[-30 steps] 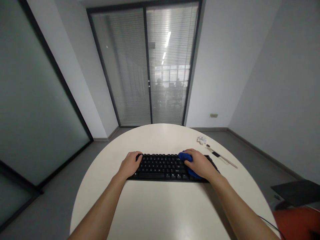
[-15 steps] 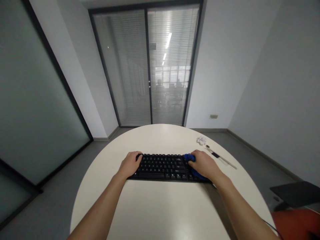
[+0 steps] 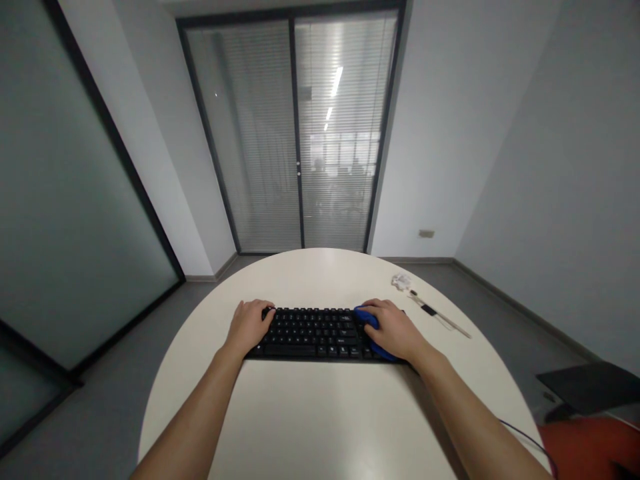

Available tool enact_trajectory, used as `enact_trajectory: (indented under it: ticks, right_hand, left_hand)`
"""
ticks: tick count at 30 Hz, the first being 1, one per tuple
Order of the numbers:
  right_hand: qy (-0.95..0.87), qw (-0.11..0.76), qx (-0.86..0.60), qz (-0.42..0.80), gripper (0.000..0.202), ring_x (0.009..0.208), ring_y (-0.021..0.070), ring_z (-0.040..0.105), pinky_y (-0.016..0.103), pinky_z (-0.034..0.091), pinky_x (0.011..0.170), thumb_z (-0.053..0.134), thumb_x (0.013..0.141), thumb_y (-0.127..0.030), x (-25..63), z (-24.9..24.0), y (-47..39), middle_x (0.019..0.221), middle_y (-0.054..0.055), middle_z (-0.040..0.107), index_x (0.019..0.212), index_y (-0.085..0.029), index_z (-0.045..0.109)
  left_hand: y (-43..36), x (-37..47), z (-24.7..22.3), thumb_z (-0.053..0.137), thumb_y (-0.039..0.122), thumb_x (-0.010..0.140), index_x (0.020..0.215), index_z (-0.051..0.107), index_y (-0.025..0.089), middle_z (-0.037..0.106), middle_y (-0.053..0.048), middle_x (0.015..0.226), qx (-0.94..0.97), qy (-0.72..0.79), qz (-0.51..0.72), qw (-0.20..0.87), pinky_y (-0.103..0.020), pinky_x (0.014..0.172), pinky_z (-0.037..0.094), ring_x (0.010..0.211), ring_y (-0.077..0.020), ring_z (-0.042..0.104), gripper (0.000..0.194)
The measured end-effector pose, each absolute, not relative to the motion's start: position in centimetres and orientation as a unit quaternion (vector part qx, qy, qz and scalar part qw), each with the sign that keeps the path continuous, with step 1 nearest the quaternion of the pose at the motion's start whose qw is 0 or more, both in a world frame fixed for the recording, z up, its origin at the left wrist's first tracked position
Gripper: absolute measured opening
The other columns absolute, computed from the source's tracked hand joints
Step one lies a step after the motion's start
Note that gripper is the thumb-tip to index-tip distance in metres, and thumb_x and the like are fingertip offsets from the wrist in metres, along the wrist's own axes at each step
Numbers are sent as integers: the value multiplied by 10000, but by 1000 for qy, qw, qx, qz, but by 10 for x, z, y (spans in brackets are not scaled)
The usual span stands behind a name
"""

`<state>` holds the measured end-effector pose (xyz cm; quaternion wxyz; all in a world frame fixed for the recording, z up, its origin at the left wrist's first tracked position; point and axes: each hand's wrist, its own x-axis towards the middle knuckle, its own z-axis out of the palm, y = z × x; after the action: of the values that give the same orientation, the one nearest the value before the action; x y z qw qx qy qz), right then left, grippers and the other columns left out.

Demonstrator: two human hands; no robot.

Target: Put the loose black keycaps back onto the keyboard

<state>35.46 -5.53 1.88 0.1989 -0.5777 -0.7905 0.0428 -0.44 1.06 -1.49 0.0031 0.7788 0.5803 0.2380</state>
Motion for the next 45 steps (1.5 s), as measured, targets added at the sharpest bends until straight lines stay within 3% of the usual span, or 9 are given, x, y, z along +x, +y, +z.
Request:
enact_trajectory:
  ticks: [3,7,12,20,29,36,45]
  right_hand:
    - [-793,197,-574,43,467,1134,265,556,388,402,1044,564,774,-188,353,17,-55,1267,69,650,1218,-211,705]
    - [-804,195,-559,53,466,1162,270,549,392,399,1062,573,771,-178,354,19,-56,1287,64,643,1213,-218,715]
    - [-819,174,-544,60,460,1173,282,560,405,420,1050,596,748,-180,355,26,-60,1279,66,654,1182,-239,740]
    - [-827,127,-539,97,349,1056,266,644,365,463,983,605,699,-177,354,42,-72,1156,52,718,987,-241,791]
    - [-790,139,-593,68,370,1122,274,619,377,439,1011,583,750,-202,363,38,-67,1219,72,695,1075,-219,759]
    - [-779,90,-618,59,247,939,290,670,362,474,834,616,701,-235,354,48,-81,988,85,738,911,-222,745]
    - [-808,73,-575,104,123,819,233,652,300,437,719,608,653,-148,347,58,-93,909,64,705,745,-215,655]
  left_hand:
    - [2,11,-12,502,259,947,1133,694,222,699,-79,1217,775,577,257,-34,-537,1166,265,1155,-285,613,270]
    - [-12,35,-15,453,386,997,1277,630,215,614,-92,1372,812,518,268,-15,-455,1175,303,1281,-256,538,373]
    - [-22,45,-18,421,435,1008,1368,576,219,535,-101,1464,831,513,216,4,-473,1180,288,1357,-282,471,448]
    - [-21,43,-18,427,430,1003,1358,585,218,550,-99,1447,827,518,218,12,-474,1188,276,1353,-281,471,442]
    - [-19,42,-19,448,421,996,1337,599,221,572,-106,1419,826,512,234,22,-479,1176,293,1326,-281,490,423]
    - [-20,43,-17,452,428,994,1329,608,228,578,-103,1412,825,513,237,27,-477,1169,306,1320,-286,496,421]
    - [-19,44,-17,475,426,985,1305,632,229,619,-92,1355,820,520,240,13,-450,1146,341,1269,-280,532,406]
